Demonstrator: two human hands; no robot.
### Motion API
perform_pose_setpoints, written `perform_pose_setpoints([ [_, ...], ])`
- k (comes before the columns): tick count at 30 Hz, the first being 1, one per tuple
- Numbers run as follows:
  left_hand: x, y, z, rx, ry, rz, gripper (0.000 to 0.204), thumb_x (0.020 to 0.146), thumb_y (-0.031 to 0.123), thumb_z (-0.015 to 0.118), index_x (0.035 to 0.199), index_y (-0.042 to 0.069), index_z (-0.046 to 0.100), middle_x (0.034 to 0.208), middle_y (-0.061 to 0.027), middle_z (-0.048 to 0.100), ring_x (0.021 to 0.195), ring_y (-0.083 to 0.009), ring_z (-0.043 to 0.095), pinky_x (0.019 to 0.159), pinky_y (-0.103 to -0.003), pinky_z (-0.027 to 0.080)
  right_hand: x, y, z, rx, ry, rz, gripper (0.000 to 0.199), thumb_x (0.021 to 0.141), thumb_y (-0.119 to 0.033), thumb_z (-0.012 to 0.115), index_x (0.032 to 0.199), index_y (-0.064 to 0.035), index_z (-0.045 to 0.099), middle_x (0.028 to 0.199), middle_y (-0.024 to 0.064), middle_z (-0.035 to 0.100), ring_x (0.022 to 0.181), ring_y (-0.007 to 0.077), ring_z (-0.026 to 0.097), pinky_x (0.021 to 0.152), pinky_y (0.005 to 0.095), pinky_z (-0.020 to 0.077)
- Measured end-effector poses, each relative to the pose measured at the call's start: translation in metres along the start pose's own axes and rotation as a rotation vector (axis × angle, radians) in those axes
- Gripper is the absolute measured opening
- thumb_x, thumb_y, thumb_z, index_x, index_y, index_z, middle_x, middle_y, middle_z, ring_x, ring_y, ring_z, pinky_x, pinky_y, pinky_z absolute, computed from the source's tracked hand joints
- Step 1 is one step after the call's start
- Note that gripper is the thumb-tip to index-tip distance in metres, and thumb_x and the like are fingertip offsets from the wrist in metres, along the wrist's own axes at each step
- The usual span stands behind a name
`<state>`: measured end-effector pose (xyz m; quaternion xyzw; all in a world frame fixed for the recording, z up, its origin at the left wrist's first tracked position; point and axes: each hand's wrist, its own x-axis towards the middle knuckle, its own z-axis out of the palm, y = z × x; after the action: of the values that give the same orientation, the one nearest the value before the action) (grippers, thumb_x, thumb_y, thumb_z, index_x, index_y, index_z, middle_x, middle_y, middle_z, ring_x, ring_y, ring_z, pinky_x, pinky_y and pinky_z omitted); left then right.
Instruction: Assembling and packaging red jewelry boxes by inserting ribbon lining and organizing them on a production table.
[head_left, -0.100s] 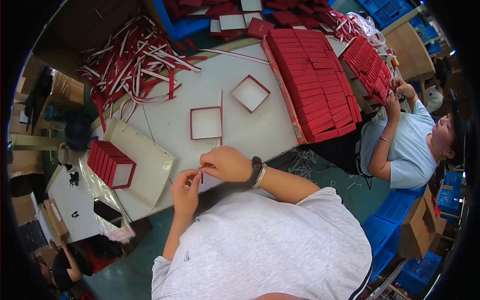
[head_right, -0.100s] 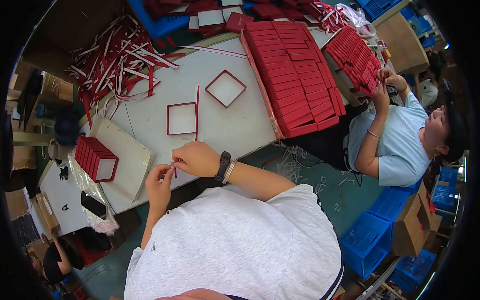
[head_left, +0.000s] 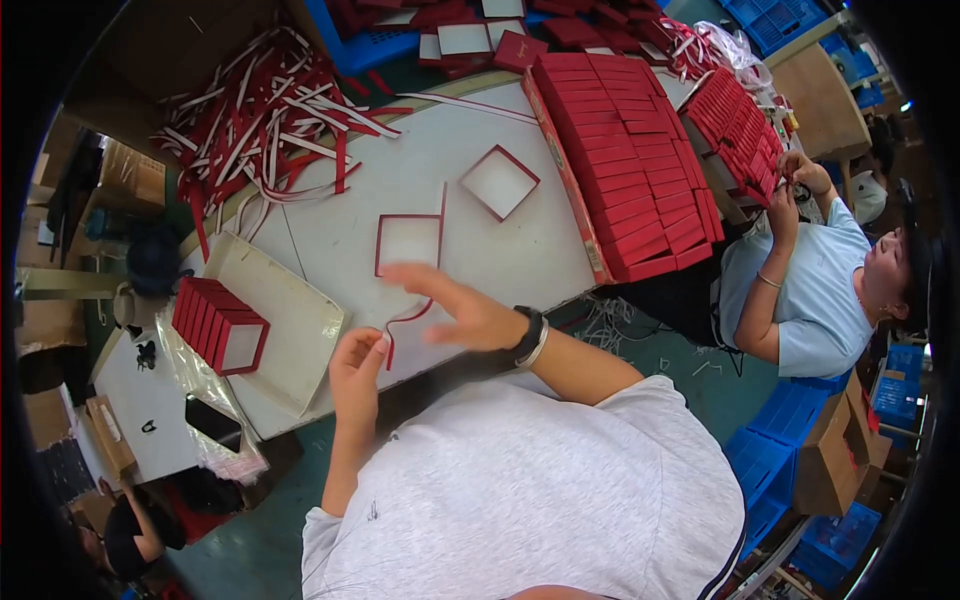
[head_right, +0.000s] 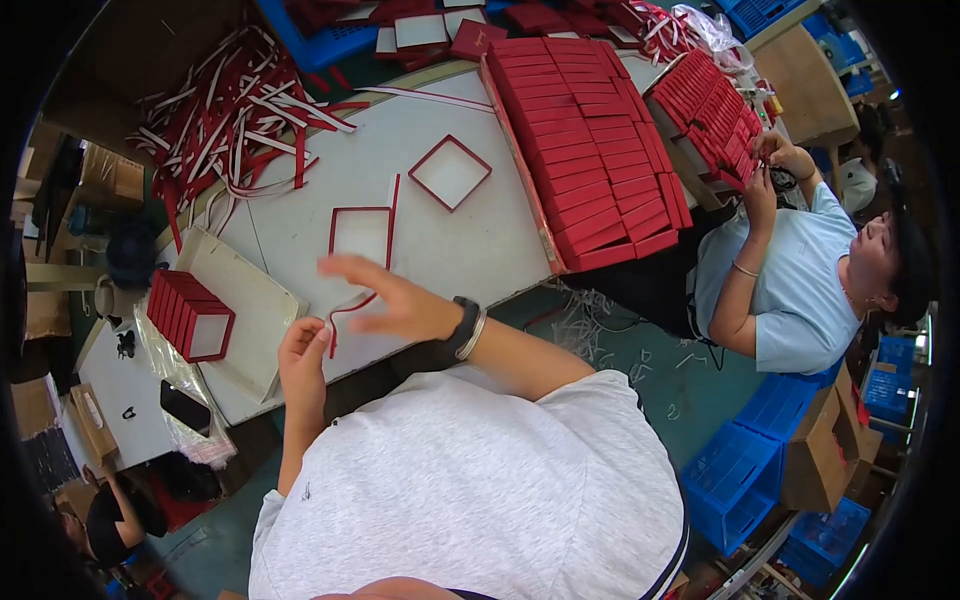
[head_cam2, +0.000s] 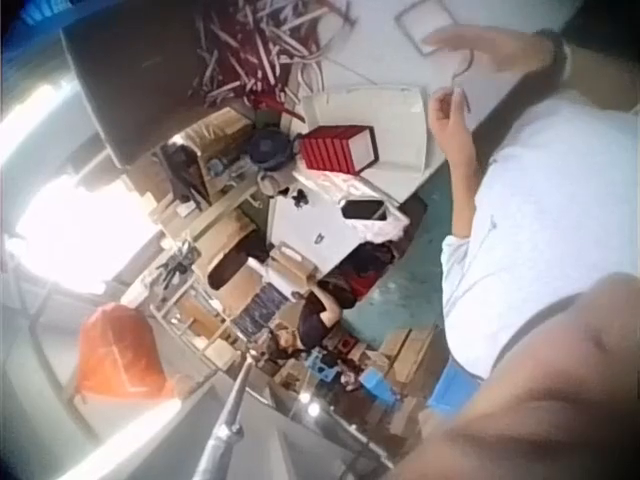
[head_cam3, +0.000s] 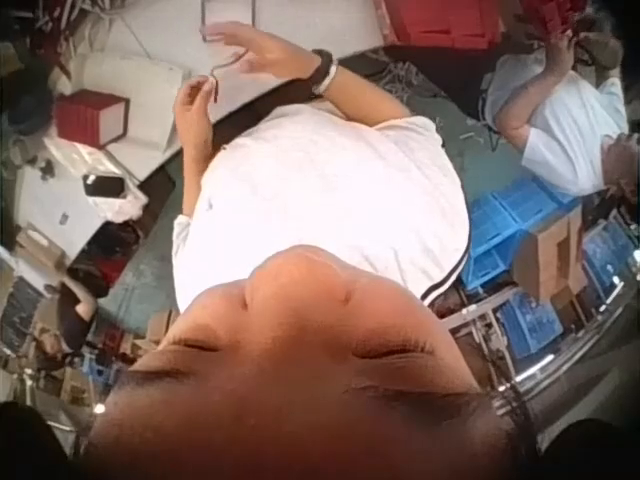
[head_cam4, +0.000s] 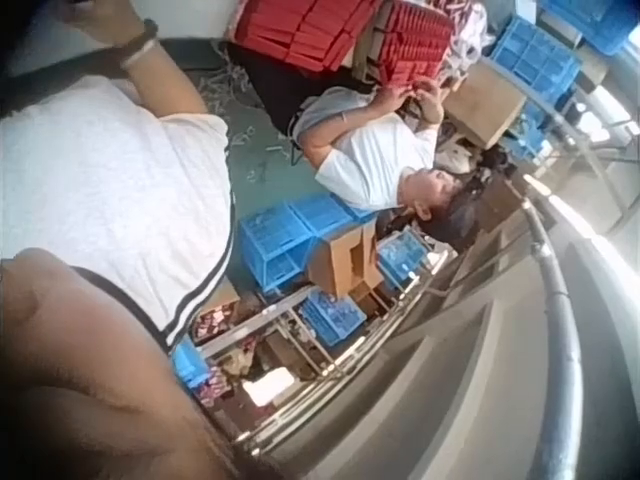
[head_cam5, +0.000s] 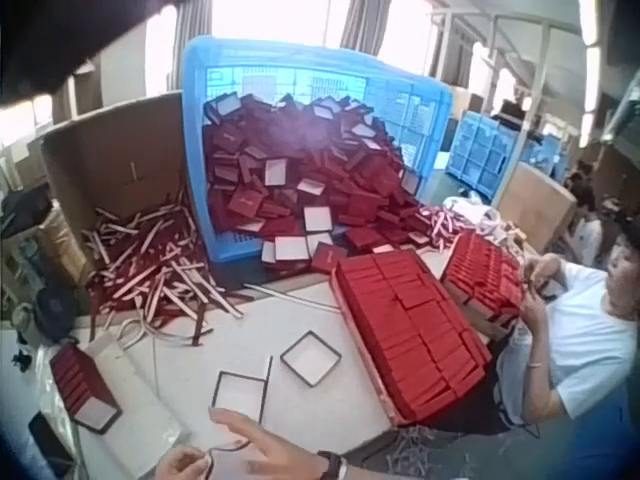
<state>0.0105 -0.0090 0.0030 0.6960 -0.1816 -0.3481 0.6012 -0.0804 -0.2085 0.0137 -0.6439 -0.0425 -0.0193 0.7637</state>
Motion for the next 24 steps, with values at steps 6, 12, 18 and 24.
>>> perform_pose_setpoints([
  [6,0.015,0.0,0.003,-0.096,0.173,0.259,0.07,0.092,0.045,0.049,0.143,0.002,0.029,0.146,-0.0134,0.033,0.137,-0.0233,0.029,0.109,-0.042,0.025,-0.007,-0.032,-0.031,1.202,0.427,-0.356,0.089,0.078,-0.081,0.034,0.149,-0.0274,0.02,0.156,0.0046,0.014,0.143,0.0269,0.01,0.114,0.0492,0.0041],
  [12,0.018,0.045,0.016,-0.853,-0.324,0.326,0.098,0.08,0.076,0.038,0.151,0.017,0.006,0.157,-0.0113,0.003,0.144,-0.0315,0.002,0.113,-0.053,-0.001,-0.02,-0.033,-0.032,1.258,0.44,-0.385,0.088,0.079,-0.079,0.035,0.149,-0.0275,0.02,0.156,0.006,0.013,0.143,0.0309,0.008,0.113,0.0538,0.0027],
  [18,0.042,0.049,0.046,-1.461,-0.468,-0.006,0.09,0.08,0.079,0.034,0.151,0.028,0.009,0.157,-0.0106,0.002,0.144,-0.0347,0.001,0.112,-0.058,-0.003,-0.021,-0.029,-0.023,1.32,0.369,-0.386,0.087,0.082,-0.074,0.037,0.15,-0.0236,0.014,0.157,0.0087,0.007,0.144,0.0318,0.004,0.114,0.0541,0.0035],
  [24,0.035,0.041,0.05,-1.497,-0.521,-0.057,0.088,0.08,0.08,0.029,0.15,0.03,0.011,0.157,-0.0093,0.0,0.144,-0.0343,-0.002,0.112,-0.058,-0.003,-0.026,-0.021,-0.016,1.317,0.334,-0.315,0.087,0.084,-0.073,0.035,0.15,-0.0228,0.01,0.157,0.0072,0.004,0.144,0.0295,0.002,0.115,0.0523,0.0025],
])
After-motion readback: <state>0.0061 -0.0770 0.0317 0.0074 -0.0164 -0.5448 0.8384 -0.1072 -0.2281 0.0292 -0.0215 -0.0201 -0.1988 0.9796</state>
